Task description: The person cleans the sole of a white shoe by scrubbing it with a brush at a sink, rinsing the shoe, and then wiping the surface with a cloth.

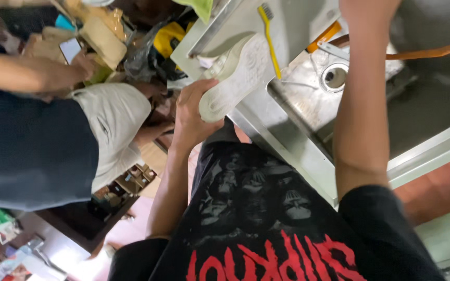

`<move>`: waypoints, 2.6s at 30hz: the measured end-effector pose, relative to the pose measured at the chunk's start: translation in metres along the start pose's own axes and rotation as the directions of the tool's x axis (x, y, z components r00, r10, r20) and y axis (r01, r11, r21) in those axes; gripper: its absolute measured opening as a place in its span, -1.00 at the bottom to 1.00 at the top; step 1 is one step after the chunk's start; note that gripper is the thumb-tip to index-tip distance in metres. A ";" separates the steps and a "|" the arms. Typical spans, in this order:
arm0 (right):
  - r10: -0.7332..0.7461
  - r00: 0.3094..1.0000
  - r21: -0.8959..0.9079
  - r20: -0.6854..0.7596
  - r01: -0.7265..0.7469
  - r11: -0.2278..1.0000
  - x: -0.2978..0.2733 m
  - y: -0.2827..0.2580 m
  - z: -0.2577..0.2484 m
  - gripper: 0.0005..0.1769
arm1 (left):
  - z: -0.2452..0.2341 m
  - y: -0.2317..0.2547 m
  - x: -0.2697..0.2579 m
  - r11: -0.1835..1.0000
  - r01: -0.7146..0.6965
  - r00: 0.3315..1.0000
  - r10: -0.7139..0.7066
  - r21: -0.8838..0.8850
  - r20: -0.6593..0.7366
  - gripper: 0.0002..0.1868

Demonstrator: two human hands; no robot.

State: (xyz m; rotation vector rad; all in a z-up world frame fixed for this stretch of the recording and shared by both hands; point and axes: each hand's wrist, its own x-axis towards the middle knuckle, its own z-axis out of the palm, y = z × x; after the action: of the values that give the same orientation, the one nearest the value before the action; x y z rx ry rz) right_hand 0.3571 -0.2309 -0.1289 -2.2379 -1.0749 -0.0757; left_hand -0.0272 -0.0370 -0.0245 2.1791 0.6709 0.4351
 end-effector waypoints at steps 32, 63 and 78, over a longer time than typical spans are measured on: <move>0.073 0.995 0.130 -0.066 -0.064 0.990 -0.195 -0.163 0.037 -0.45 | -0.001 0.010 0.008 0.986 0.160 0.983 -0.154 -0.055 0.102 -0.18; 0.074 0.995 0.203 0.064 -0.086 0.975 -0.185 -0.137 0.036 -0.50 | -0.009 0.016 0.019 0.969 0.243 0.958 -0.231 -0.053 0.168 -0.10; 0.093 0.995 0.126 -0.027 -0.089 0.988 -0.168 -0.138 0.048 -0.45 | -0.013 0.003 0.021 0.954 0.260 0.953 -0.229 -0.147 0.197 -0.07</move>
State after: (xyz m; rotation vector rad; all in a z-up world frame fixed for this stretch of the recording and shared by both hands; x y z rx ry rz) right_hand 0.1369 -0.2545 -0.1466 -2.1620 -0.9332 -0.0061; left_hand -0.0161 -0.0185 -0.0118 1.9146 0.7637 0.1577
